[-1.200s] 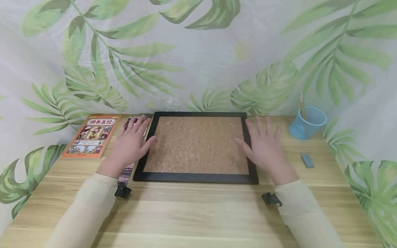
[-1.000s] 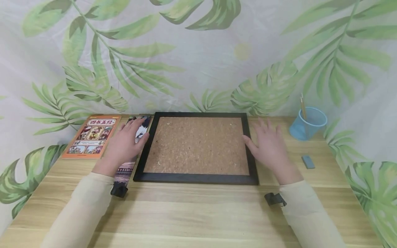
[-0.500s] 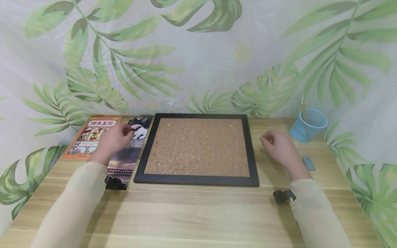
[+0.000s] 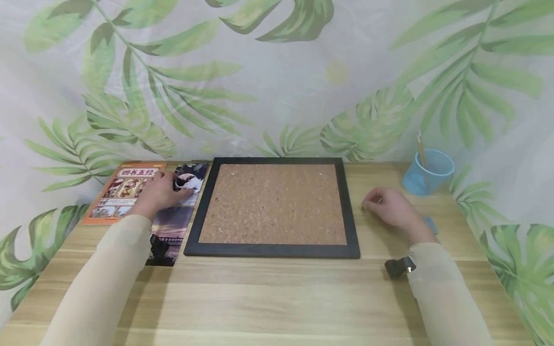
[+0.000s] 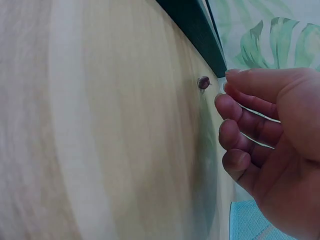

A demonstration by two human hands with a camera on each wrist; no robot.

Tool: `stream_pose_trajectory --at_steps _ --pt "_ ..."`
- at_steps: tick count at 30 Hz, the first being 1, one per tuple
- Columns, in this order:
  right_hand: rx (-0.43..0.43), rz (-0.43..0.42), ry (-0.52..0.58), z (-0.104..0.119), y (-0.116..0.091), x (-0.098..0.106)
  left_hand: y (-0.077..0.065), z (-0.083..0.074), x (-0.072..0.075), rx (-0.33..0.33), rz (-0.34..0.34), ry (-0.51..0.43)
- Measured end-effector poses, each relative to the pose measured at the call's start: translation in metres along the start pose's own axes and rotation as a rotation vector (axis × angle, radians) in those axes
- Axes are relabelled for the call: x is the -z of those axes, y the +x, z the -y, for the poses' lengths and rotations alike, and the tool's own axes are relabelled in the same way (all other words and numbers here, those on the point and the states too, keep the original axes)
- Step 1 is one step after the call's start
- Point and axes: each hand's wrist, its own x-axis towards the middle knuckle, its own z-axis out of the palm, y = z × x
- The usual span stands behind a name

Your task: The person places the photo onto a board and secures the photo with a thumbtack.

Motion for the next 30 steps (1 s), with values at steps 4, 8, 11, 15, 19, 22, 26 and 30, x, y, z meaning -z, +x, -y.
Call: stream_pose_trajectory --at_steps 4,8,11,15,19,22,26,30 --pt "0.018 0.007 -0.014 -0.002 0.001 -0.002 0.002 -0.002 -0.001 0.011 0.002 -0.015" --pt "0.023 -0.001 -0.022 -0.002 0.001 -0.004 0.005 -0.001 -0.002 0.032 -0.002 -0.080" --pt "0.024 -0.002 -0.020 -0.003 0.001 -0.005 0.008 0.001 -0.003 0.037 -0.009 -0.113" --pt "0.025 0.000 -0.020 -0.005 0.002 -0.006 0.011 0.003 -0.001 -0.026 -0.058 -0.109" --pt "0.030 -0.007 -0.025 -0.005 0.003 -0.007 0.010 0.005 0.001 -0.084 -0.120 -0.158" --pt "0.038 -0.011 -0.029 -0.004 0.004 -0.008 0.007 0.005 0.004 -0.054 -0.136 -0.254" --pt "0.042 -0.015 -0.038 -0.004 0.005 -0.009 0.001 0.007 0.008 -0.018 -0.172 -0.348" --pt "0.035 -0.016 -0.046 -0.004 0.005 -0.009 -0.006 0.011 0.013 -0.021 -0.224 -0.404"
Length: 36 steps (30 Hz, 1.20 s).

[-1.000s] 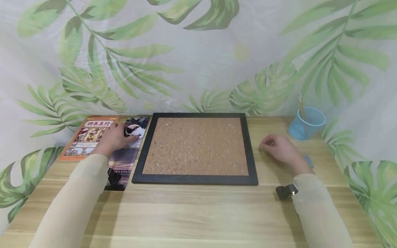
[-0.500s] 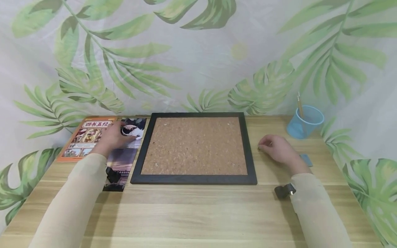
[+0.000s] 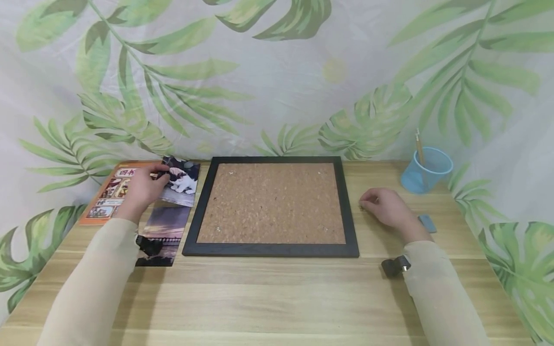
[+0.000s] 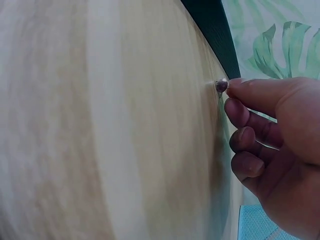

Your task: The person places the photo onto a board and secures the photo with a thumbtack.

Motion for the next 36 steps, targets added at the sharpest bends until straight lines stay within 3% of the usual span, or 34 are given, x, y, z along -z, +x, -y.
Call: stream_pose_trajectory --at_steps 9,13,20,29,36 --pt "-0.024 0.007 -0.002 0.001 -0.002 0.001 -0.017 -0.005 0.006 -0.031 -0.058 -0.094" --pt "-0.028 0.008 -0.003 0.001 -0.003 0.000 -0.027 -0.011 0.004 -0.048 -0.014 -0.124" --pt "-0.015 0.000 -0.014 -0.002 -0.004 -0.001 -0.044 -0.027 -0.012 -0.142 0.114 -0.157" --pt "-0.004 -0.004 -0.013 -0.004 -0.005 -0.001 -0.053 -0.053 -0.038 -0.174 0.262 -0.184" --pt "0.001 0.006 -0.013 -0.005 -0.004 0.000 -0.053 -0.068 -0.061 -0.232 0.282 -0.154"
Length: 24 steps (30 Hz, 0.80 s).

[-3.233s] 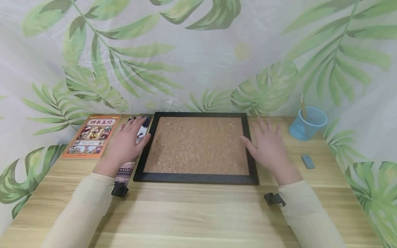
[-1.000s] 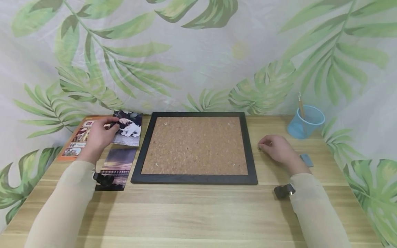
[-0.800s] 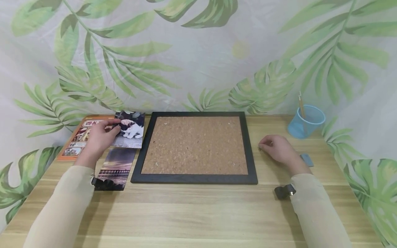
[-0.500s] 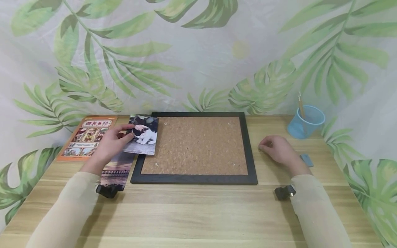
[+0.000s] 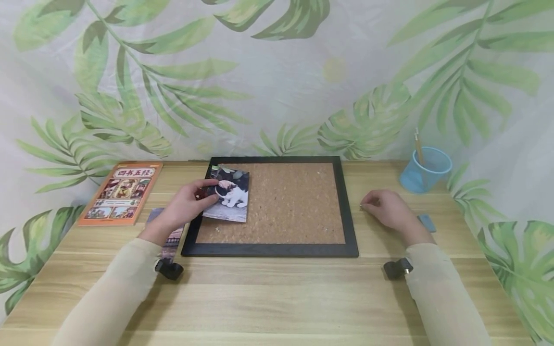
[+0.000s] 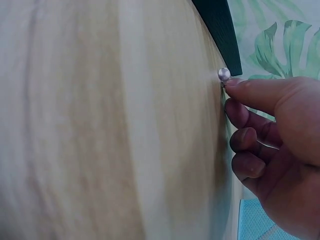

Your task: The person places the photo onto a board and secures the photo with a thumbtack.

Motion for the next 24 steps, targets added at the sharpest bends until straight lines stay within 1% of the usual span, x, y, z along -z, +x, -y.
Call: stream_pose_trajectory --at_steps 3,7,13,20,24 --pt "0.013 -0.003 0.001 0.000 0.000 -0.001 0.004 -0.003 -0.009 -0.006 0.026 -0.010" --pt "0.030 -0.012 0.008 0.000 0.001 -0.002 0.008 -0.006 -0.016 0.006 0.077 0.011" --pt "0.050 -0.021 0.013 0.002 -0.001 -0.002 0.015 -0.010 -0.024 0.004 0.143 0.098" --pt "0.055 -0.012 0.008 0.005 0.000 -0.002 0.019 -0.014 -0.029 -0.022 0.177 0.208" --pt "0.044 -0.004 0.008 0.005 0.001 -0.003 0.021 -0.016 -0.031 -0.023 0.198 0.273"
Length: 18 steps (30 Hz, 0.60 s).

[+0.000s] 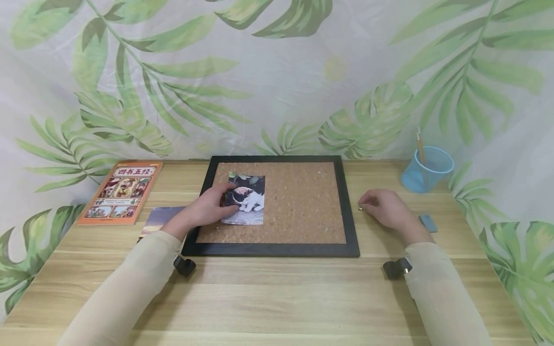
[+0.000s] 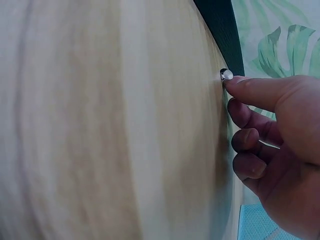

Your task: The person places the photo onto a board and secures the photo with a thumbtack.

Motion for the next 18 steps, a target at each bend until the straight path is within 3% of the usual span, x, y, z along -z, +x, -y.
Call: stream_pose_trajectory --at_steps 14,18 --pt "-0.046 -0.054 0.020 0.006 -0.003 0.004 0.005 -0.006 -0.003 0.019 0.044 0.078" --pt "-0.031 -0.093 0.045 0.015 -0.002 0.007 0.021 0.015 -0.014 0.029 0.027 0.083"
